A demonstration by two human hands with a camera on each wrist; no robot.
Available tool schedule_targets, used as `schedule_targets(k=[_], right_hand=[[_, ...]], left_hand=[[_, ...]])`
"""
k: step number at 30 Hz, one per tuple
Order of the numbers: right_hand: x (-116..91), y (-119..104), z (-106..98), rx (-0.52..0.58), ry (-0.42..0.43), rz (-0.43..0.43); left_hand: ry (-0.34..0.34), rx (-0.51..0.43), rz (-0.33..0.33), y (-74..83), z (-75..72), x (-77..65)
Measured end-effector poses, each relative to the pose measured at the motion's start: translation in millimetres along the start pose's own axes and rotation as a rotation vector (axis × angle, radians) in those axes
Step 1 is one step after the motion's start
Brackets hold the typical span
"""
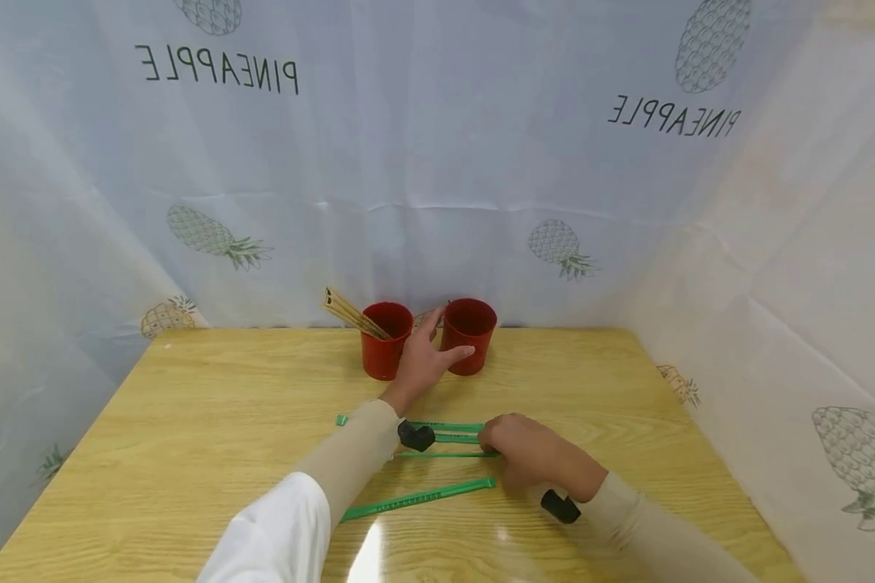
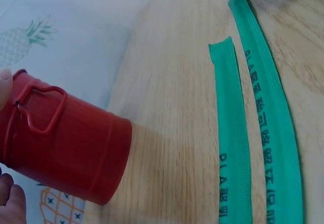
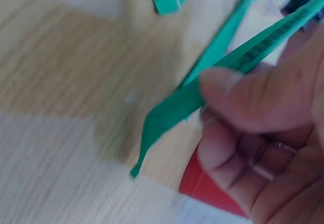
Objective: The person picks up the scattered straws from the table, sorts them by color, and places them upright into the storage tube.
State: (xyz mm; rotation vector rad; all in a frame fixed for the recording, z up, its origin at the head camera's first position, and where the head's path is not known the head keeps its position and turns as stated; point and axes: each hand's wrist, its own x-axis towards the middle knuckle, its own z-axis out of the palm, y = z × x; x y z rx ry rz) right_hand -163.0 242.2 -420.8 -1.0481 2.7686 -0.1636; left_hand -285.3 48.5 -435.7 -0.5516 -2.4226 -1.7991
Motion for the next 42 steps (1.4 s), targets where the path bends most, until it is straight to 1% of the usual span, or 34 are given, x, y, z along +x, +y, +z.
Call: schedule_targets(k=[5,7,10,14,17,19,21,23,28,31,36,42], right_hand=[[0,17,-4,0.227,0.164,-0.082],[2,22,-6,0.323,0.227,-0.086],[6,28,-12,0.453,0.344,-0.085],[15,34,-25,0.571,0.483,-0.037],[23,37,-38,0.592,0.557,0.028],[28,40,-46,0.589,0.594,0.069],[33,43,-54,0.590,0.621,0.102],[37,45,-60,0.589,0.638,0.116],[50,50,-73,0.571,0.672,0.110],[59,54,-81,0.574,0.683,0.123],[73,59,-93,0.592,0.678,0.144],[88,63,-105,0.579,0.651,0.218]], left_hand=[[0.004,-0.015,0.012,-1.1,-0.3,4.8],[0.009,-0.024,0.017,-0.7,-1.4,7.5],[0.020,-0.014,0.028,1.1,-3.8,12.5],[0.029,-0.013,0.018,2.9,-6.0,18.2],[0.025,-0.012,0.007,4.0,-5.9,20.6],[0.018,-0.004,0.012,4.8,-5.4,21.8],[0.016,-0.001,0.017,5.5,-4.6,22.3],[0.014,0.002,0.015,5.5,-4.0,22.7],[0.018,0.020,0.016,6.5,-2.6,24.8],[0.021,0.038,0.017,8.4,-1.3,26.7],[0.013,0.028,0.016,10.9,1.3,28.8],[0.015,0.017,0.027,11.7,3.0,29.9]])
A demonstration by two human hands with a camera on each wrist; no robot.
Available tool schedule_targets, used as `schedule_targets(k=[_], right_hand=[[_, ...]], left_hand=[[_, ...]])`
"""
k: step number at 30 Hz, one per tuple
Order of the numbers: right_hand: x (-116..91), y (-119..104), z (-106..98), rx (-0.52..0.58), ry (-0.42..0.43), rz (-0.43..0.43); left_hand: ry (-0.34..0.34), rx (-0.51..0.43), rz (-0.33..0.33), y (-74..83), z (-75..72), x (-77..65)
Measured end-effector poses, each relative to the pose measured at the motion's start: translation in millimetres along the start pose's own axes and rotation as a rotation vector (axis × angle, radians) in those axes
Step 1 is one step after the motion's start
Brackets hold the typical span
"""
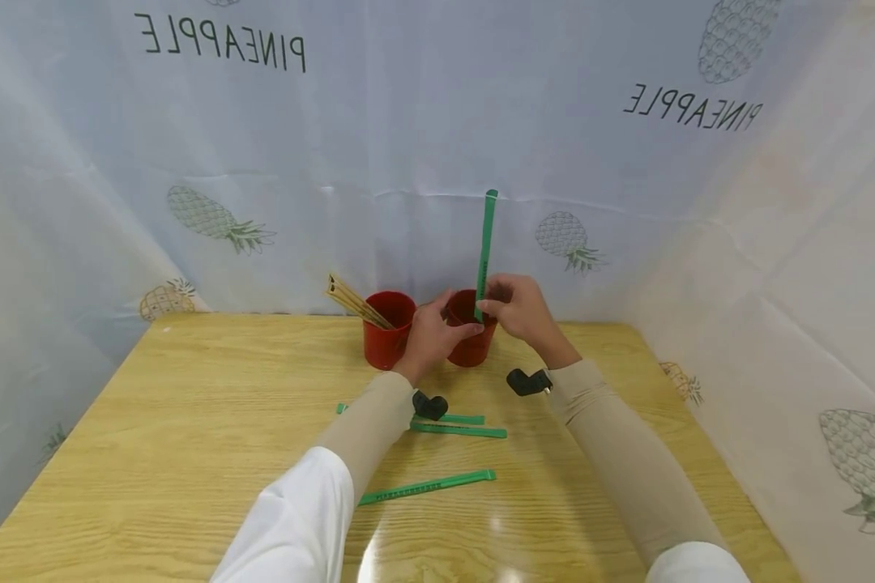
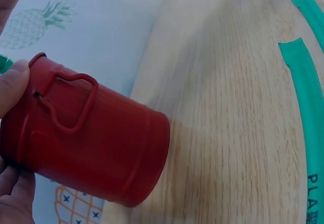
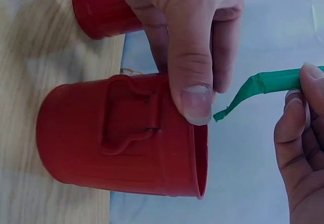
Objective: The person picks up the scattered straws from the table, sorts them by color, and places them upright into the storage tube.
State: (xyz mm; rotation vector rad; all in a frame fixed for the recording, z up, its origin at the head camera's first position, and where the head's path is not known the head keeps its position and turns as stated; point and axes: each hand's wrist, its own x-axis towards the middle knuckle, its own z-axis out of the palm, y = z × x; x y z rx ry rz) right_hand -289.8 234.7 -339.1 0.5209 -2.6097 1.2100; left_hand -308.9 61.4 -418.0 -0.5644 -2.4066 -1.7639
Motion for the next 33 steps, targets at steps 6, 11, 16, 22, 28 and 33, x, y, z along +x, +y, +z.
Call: schedule_targets(k=[6,11,16,22,28,33], right_hand=[[20,-4,5,-0.040,0.046,0.028],[30,-4,14,-0.028,0.050,0.047],[29,4,24,-0.089,0.005,0.065],[25,13,31,-0.139,-0.058,0.066],[22,16,34,-0.195,-0.100,0.057],[21,16,36,-0.220,-0.114,0.068]], left_hand=[[-0.004,0.003,0.013,-0.1,-1.8,2.7],[-0.005,0.008,0.014,-0.6,-3.5,3.8],[-0.012,0.015,0.022,-2.8,-3.2,4.6],[-0.013,0.041,0.019,-4.0,-2.4,4.8],[-0.010,0.029,0.011,-3.8,-2.9,4.5],[-0.011,0.006,0.007,-3.7,-3.2,4.3]])
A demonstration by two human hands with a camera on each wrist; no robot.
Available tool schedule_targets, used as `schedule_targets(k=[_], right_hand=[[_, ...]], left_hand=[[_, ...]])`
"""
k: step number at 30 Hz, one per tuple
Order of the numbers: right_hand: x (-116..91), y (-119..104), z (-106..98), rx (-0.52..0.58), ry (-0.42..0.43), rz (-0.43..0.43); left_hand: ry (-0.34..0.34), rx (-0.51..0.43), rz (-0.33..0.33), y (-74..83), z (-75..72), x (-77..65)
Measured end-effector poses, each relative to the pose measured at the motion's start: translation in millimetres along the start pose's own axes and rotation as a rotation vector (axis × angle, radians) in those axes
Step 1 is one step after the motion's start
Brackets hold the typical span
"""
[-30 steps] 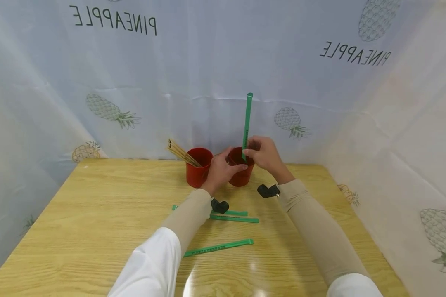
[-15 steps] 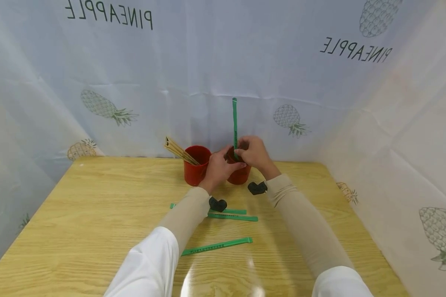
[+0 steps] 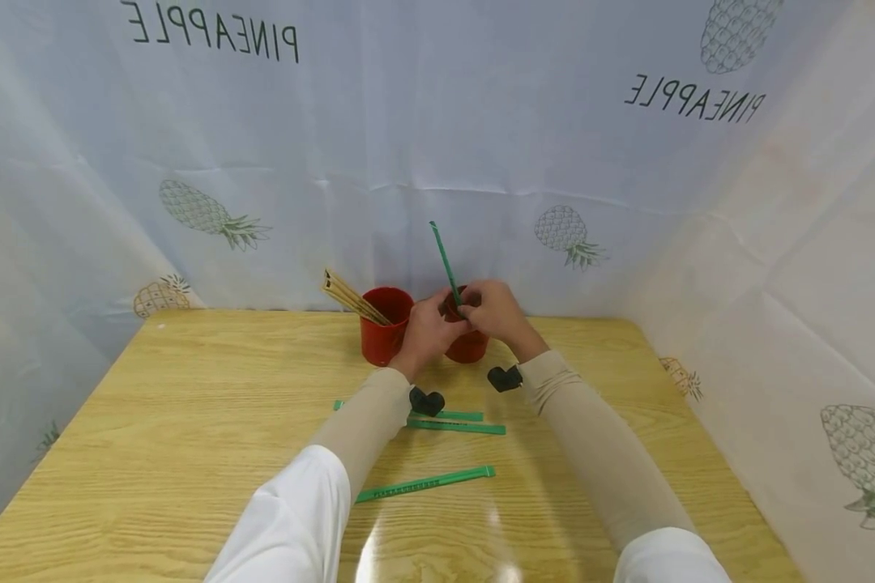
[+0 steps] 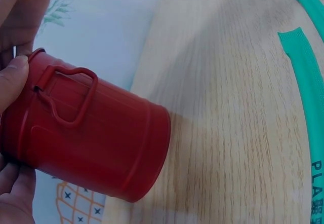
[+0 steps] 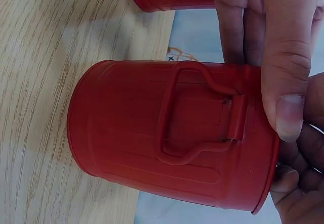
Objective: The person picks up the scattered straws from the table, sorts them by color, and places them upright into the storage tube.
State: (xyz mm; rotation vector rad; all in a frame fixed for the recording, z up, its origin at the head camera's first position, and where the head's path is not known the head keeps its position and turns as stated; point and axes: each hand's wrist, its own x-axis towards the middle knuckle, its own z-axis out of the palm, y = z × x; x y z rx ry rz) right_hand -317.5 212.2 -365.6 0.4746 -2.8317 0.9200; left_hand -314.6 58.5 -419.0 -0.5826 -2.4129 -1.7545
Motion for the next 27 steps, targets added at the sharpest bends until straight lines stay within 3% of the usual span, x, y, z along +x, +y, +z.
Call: schedule_targets(k=[5,13,16,20,27], right_hand=[[-7,0,-1,0.046,0.018,0.026],[-39,6,-1,0.150,0.230,-0.059],[-55,9,1,0.204,0.253,-0.050],[-81,14,7,0.267,0.182,0.009],[-120,26,30,0.304,-0.049,0.057]], left_hand=[[0.007,-0.014,0.006,-0.1,0.4,-1.3],[-0.001,0.026,-0.008,1.3,-0.3,-2.4],[0.005,0.031,-0.029,1.3,-0.2,-2.6],[0.012,0.037,-0.059,1.7,0.5,-2.9],[0.009,0.035,-0.072,1.7,0.7,-3.3]])
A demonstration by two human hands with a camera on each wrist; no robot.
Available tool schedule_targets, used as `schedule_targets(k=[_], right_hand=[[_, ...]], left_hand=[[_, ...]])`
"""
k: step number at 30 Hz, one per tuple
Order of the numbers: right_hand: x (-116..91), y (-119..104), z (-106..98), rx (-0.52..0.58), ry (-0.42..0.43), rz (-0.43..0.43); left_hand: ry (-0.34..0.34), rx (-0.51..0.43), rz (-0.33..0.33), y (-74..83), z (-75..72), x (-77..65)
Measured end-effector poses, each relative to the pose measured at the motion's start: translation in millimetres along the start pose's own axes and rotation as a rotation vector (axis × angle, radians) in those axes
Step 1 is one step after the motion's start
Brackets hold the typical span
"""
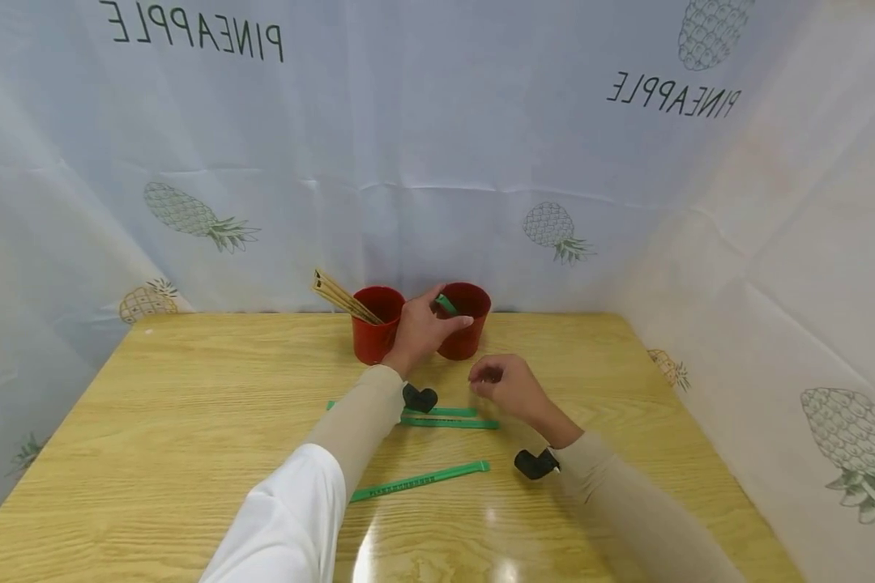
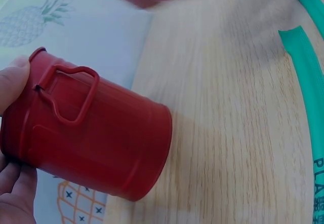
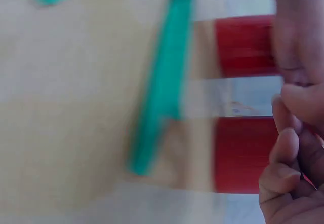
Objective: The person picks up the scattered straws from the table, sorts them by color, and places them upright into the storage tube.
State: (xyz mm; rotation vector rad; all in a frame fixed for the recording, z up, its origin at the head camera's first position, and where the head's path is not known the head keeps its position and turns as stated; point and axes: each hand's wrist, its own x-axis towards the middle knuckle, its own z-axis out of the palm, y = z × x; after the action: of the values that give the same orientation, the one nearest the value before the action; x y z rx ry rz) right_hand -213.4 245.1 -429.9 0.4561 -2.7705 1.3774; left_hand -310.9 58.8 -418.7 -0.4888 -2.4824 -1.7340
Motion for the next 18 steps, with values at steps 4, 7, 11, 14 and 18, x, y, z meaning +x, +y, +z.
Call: schedule_targets(k=[4,7,11,14,18], right_hand=[[-9,12,9,-0.046,-0.079,0.017],[-13,16,13,-0.075,-0.110,0.035],[-18,20,14,-0.101,-0.126,0.034],[-21,23,16,-0.101,-0.133,0.029],[-23,26,21,-0.094,-0.143,0.034]], left_hand=[[0.008,0.000,0.004,-0.7,1.3,1.0],[0.005,-0.002,0.007,-1.7,0.9,2.0],[-0.003,-0.008,0.011,-1.9,1.1,2.4],[-0.008,-0.014,0.012,-1.4,1.2,1.9],[-0.009,-0.020,0.005,-1.0,1.0,1.2]])
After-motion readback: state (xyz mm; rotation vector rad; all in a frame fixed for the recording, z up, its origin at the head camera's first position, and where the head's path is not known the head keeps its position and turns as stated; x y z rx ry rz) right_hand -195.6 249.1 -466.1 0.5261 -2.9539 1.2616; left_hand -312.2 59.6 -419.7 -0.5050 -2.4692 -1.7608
